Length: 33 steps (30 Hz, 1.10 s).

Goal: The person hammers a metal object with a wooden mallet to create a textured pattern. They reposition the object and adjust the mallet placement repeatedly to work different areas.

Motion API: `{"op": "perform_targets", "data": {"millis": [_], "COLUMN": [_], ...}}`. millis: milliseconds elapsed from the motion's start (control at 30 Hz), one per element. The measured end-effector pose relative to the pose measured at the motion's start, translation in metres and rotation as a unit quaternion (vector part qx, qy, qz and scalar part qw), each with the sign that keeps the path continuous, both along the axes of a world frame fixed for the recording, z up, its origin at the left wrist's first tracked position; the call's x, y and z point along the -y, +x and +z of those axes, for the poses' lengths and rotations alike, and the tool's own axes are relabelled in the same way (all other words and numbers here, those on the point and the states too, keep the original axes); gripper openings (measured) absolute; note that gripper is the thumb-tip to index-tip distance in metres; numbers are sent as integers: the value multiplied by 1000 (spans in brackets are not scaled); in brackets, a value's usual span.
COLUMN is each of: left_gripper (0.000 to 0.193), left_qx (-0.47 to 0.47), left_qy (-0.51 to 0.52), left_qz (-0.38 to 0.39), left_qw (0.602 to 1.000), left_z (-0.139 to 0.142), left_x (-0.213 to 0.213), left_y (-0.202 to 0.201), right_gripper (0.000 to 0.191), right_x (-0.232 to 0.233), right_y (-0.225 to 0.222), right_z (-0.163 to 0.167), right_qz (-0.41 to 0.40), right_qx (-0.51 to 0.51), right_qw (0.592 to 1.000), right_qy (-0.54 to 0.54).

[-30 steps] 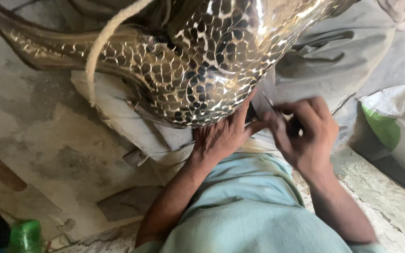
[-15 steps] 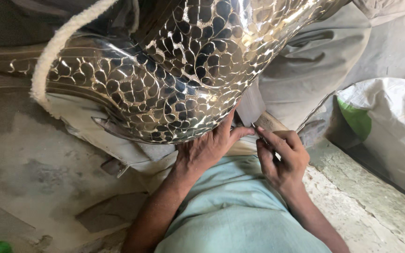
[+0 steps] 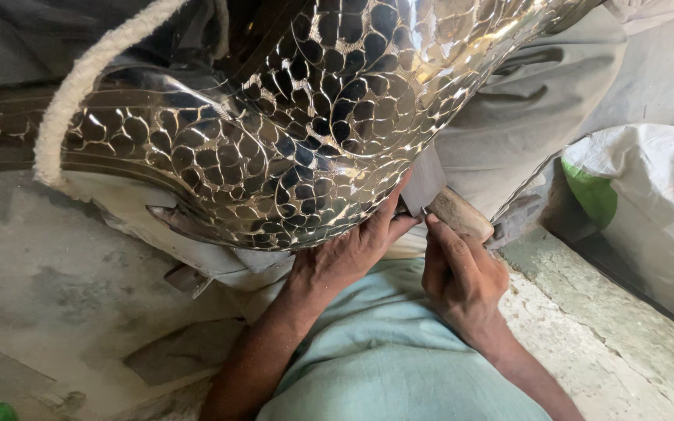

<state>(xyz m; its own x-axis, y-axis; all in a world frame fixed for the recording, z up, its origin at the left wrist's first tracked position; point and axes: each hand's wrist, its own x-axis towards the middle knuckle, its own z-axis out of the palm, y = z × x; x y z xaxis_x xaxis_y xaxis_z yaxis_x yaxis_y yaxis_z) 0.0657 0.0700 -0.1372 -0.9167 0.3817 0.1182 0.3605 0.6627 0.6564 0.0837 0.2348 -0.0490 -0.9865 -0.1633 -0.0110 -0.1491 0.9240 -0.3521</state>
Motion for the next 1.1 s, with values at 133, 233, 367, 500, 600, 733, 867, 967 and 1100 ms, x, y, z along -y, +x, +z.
{"op": "perform_targets", "data": {"millis": [133,233,367,500,600,733,867,967,1100], "left_gripper": [88,82,76,77,75,73,73,77,73], "left_qx": [17,22,11,24,13,22,17,-14,30], "left_qy": [-3,2,10,36,15,9,20,20,6], "left_qz": [-16,-1,22,25,21,11,17,47,6], "left_qw": [1000,1000,1000,999,1000,1000,1000,999,1000], "left_z": [-2,1,8,12,11,12,14,16,15], "left_x": [-1,1,0,3,5,5,5,8,9], "left_y": [1,-1,-3,-7,-7,-4,-6,-10,-8], "right_gripper": [31,30,36,28,25,23,20,20,19], "right_x": [3,5,6,13,12,10,15,19,14], "right_y": [-6,-22,-34,-25,-27,-32,-28,-28,-36], "right_z": [2,-1,3,16,14,8,14,18,12], "right_qz": [10,17,14,2,12,36,22,-3,52], "right_qx": [-7,-2,51,17,13,15,3,16,6], "right_qw": [1000,1000,997,1000,1000,999,1000,999,998], "right_qy": [-4,-19,-53,-22,-17,-21,-9,-29,-26]}}
